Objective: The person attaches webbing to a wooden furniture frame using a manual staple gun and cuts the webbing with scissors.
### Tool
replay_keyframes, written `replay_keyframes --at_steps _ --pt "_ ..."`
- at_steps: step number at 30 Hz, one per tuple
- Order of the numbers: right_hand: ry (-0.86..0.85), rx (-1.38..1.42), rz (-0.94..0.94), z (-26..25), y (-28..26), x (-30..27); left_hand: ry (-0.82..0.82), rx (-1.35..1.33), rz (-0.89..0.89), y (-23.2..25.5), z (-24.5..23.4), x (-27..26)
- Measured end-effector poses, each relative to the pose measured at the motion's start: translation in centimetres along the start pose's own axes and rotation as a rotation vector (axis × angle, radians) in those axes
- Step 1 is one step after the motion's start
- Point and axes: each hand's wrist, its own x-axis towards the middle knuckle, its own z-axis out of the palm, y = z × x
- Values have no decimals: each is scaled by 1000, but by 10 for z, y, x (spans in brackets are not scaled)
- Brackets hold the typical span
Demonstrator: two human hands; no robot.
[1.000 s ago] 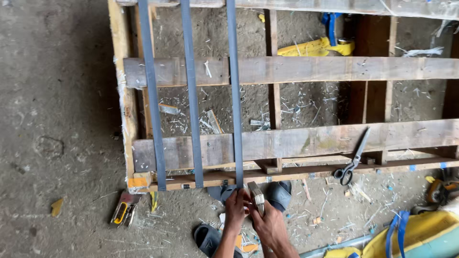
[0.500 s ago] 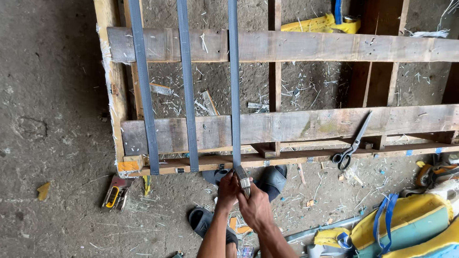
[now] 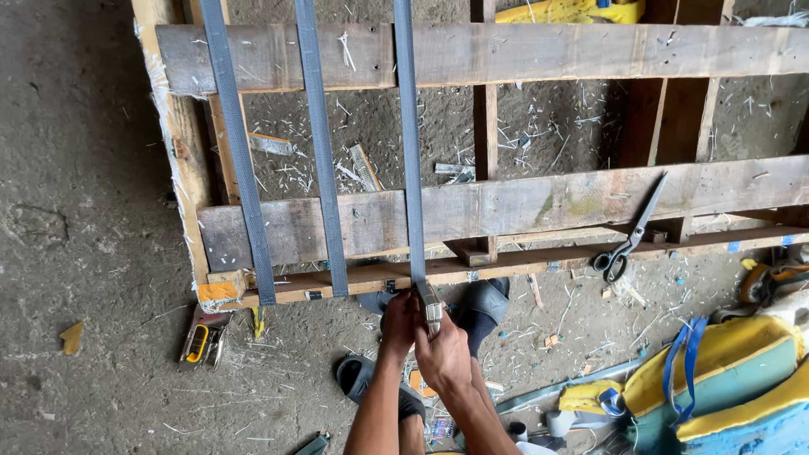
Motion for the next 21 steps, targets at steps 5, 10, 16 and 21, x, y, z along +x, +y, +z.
replay_keyframes --at_steps 5,10,16,21 --pt "22 -17 -73 7 8 9 71 100 -27 -1 -1 1" --pt "17 -3 -85 0 0 4 -42 -152 111 -39 -5 10" --pt "-149 -33 152 -21 -29 -10 -144 -322 1 -27 -6 8" --pt "-125 -56 -75 -26 -30 -5 -129 -235 10 -20 -9 5"
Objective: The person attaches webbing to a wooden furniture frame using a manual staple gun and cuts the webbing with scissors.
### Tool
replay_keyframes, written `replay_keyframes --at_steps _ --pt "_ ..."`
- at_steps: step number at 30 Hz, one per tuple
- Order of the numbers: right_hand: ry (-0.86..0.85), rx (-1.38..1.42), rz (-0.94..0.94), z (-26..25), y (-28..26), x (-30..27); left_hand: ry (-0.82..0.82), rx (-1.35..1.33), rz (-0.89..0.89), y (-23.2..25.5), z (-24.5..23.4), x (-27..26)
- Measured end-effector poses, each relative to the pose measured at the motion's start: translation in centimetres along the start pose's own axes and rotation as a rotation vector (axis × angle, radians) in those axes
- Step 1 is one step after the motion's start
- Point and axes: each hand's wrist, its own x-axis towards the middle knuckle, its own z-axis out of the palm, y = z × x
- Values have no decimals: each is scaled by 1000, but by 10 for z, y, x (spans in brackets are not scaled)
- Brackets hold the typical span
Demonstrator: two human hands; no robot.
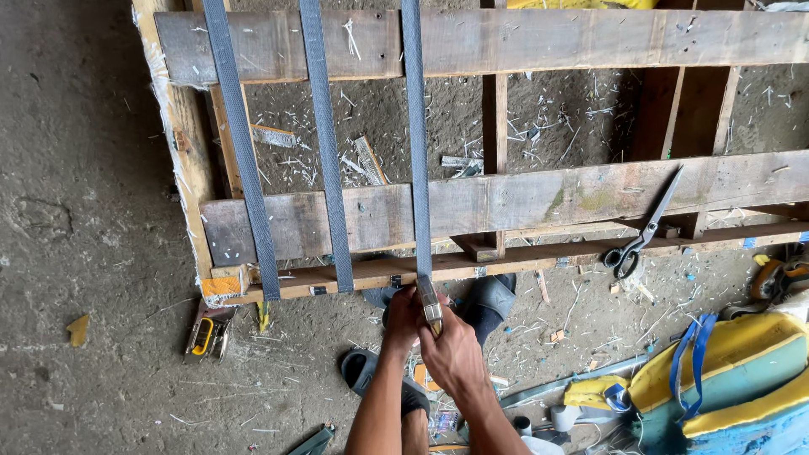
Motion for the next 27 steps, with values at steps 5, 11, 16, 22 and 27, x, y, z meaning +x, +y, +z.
replay_keyframes --at_steps 5,11,16,22,27 --pt "-42 -9 73 2 0 7 -13 -141 1 -3 0 6" --pt "27 -97 117 25 20 13 16 88 -10 18 2 -9" --pt "98 76 -30 18 23 1 48 391 146 24 6 8" --pt "103 80 23 17 22 -9 133 294 -77 23 13 5" --pt "158 137 -23 22 25 -9 128 319 -128 22 11 5"
